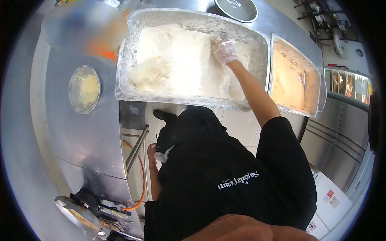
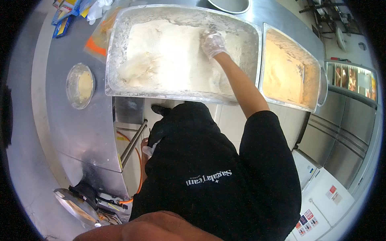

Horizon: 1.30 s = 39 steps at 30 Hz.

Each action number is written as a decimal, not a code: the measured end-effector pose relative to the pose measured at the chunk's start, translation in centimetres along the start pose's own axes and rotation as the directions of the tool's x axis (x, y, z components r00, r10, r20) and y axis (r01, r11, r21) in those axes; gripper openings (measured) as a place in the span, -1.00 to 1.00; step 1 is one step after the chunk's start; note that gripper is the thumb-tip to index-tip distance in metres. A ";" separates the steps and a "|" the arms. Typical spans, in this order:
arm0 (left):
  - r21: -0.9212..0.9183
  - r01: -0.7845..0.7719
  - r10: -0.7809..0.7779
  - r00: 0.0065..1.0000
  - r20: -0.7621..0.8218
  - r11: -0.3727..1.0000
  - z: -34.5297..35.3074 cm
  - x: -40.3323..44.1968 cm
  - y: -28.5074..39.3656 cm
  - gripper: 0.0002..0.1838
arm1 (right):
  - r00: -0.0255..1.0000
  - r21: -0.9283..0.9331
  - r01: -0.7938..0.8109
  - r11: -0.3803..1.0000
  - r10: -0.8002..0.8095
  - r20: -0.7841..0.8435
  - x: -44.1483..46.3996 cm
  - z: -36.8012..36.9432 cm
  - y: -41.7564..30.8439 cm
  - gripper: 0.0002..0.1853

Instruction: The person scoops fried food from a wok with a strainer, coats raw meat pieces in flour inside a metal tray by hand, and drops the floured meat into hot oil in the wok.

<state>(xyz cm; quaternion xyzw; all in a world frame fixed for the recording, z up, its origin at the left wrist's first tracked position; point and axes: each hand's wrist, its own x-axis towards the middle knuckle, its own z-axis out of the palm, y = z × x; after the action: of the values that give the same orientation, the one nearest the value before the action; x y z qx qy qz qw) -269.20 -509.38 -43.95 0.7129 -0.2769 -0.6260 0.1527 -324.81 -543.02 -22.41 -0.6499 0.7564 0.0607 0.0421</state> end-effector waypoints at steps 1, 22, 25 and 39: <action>-0.128 0.043 -0.041 0.999 0.019 0.991 -1.2 1.1 -2.6 -0.78 | 0.995 -0.093 0.091 0.992 -0.094 -0.028 -0.3 1.5 -1.6 -0.61; 0.089 -0.095 0.101 0.993 -0.068 0.992 -7.3 0.6 1.7 -0.74 | 0.951 -0.419 0.296 0.859 -0.304 0.049 4.1 -0.6 -8.2 -0.70; 0.063 -0.027 0.033 0.995 -0.091 0.998 -7.3 -1.1 1.8 -0.75 | 0.960 0.063 0.278 0.959 -0.275 -0.046 4.2 -2.4 -8.8 -0.77; 0.234 -0.048 0.095 0.976 -0.195 0.971 -4.7 -3.4 -0.1 -0.80 | 0.951 0.136 0.309 0.941 -0.309 -0.022 8.5 -2.3 -11.5 -0.73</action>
<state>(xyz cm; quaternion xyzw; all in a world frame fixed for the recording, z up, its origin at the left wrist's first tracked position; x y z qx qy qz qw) -264.81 -507.90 -40.48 0.7759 -0.3551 -0.5075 0.1201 -314.66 -553.37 -21.76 -0.7561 0.6475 0.0008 0.0956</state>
